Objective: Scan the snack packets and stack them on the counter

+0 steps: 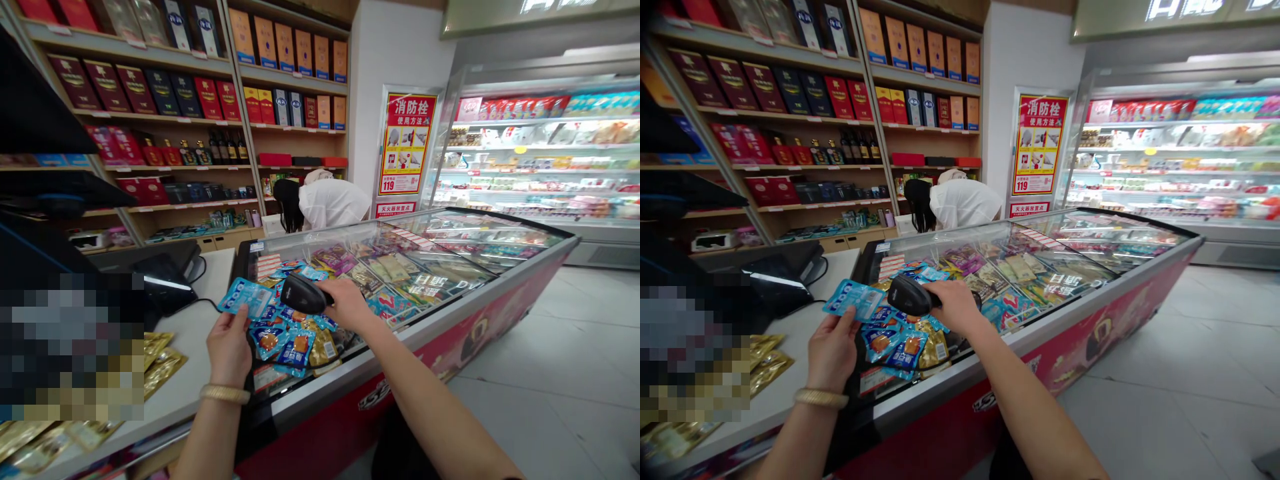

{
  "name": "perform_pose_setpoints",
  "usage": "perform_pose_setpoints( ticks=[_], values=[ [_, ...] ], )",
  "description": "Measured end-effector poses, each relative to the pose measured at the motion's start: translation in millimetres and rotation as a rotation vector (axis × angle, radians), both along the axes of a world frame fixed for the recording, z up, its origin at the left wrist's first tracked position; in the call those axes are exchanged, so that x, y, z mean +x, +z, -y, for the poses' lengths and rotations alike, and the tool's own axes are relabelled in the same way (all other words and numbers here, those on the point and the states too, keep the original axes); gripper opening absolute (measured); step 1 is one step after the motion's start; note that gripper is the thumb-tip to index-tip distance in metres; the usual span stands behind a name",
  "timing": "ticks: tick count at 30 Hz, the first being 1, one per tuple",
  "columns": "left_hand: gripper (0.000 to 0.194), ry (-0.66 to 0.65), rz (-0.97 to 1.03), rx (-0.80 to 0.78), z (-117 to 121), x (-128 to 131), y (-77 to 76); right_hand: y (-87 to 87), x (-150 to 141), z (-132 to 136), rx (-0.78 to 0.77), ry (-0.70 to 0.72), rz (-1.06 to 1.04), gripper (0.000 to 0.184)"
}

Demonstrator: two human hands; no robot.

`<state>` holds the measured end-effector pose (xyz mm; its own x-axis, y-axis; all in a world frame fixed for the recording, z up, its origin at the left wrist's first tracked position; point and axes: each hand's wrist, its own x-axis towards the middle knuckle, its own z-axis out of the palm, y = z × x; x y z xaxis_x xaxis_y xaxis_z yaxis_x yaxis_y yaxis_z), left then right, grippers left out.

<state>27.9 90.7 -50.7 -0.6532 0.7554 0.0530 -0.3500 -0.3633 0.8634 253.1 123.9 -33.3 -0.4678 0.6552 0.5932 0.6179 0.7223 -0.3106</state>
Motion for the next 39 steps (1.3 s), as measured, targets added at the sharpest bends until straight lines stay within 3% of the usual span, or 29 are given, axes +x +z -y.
perform_pose_setpoints(
  ticks=[8,21,26,29,33,36,39],
  values=[
    [0.041,0.025,0.052,0.109,-13,14,-11.8,-28.2,-19,-18,0.002,-0.042,-0.15,0.031],
    [0.043,0.097,-0.013,0.136,-15,14,-16.7,-31.9,-21,-22,-0.039,-0.078,-0.027,0.02],
    [0.043,0.104,-0.014,0.127,-16,16,-18.1,-39.4,-22,-24,0.006,-0.022,-0.105,0.026],
    [0.043,0.111,0.004,0.134,-3,13,-8.6,-44.6,-20,-22,0.085,0.003,-0.198,0.031],
    [0.036,0.289,-0.14,0.175,36,-26,14.9,-54.6,-11,-17,0.247,0.006,-0.283,0.031],
    [0.03,0.567,-0.327,0.067,79,-87,28.2,-62.5,-4,-16,0.35,-0.023,-0.297,0.028],
    [0.034,0.791,-0.496,-0.162,122,-161,32.7,-67.8,2,-18,0.426,-0.04,-0.29,0.026]
  ],
)
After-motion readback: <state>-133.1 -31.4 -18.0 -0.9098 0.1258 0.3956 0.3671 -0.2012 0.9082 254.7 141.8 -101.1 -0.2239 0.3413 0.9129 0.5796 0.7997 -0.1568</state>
